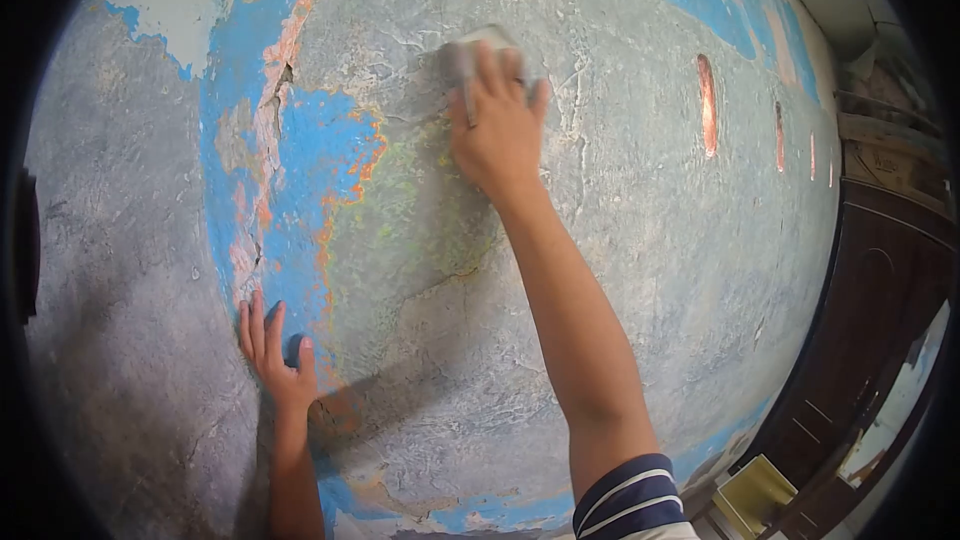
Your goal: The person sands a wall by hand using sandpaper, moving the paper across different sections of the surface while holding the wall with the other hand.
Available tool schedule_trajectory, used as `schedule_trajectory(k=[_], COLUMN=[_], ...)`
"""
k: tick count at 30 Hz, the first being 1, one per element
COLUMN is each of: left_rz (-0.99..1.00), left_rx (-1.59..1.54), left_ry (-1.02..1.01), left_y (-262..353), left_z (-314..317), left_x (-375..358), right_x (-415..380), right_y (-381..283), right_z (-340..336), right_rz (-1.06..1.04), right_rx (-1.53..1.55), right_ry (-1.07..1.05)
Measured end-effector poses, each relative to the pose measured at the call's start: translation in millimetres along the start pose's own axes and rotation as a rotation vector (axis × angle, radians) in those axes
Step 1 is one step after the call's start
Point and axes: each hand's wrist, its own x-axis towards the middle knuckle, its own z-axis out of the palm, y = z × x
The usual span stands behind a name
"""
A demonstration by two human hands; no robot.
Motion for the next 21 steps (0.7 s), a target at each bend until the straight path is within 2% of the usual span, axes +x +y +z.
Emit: schedule_trajectory(k=[2,3,6,7,10,11,14,15,18,21], left_rz=[-0.004,-0.011,0.003,0.010,0.002,0.003,0.015,0.023,0.020,0.020], left_rx=[-0.001,-0.005,0.000,0.005,0.006,0.004,0.010,0.018,0.017,0.016], left_ry=[-0.005,-0.007,-0.001,0.004,-0.011,-0.017,-0.033,-0.040,-0.007,0.039], left_y=[1,2,-1,-3,-3,-4,-8,-10,-12,-13], left_z=[0,1,6,7,4,3,1,0,3,4], left_x=[-5,-7,-14,-15,-17,-18,-19,-19,-20,-24], right_x=[0,-3,-12,-6,18,18,14,15,39,34], right_y=[9,4,-13,-12,-11,-12,-55,-66,-75,-103], right_z=[4,3,-6,-7,4,19,22,20,42,56], right_rz=[0.250,0.250,-0.072,-0.079,0.272,0.170,-0.265,-0.319,-0.031,-0.335], right_rx=[-0.010,-0.059,-0.015,0.050,0.090,-0.022,0.099,0.095,0.034,0.090], right_ry=[0.133,0.124,-0.116,-0.082,0.086,0.140,-0.029,-0.076,0.121,0.067])
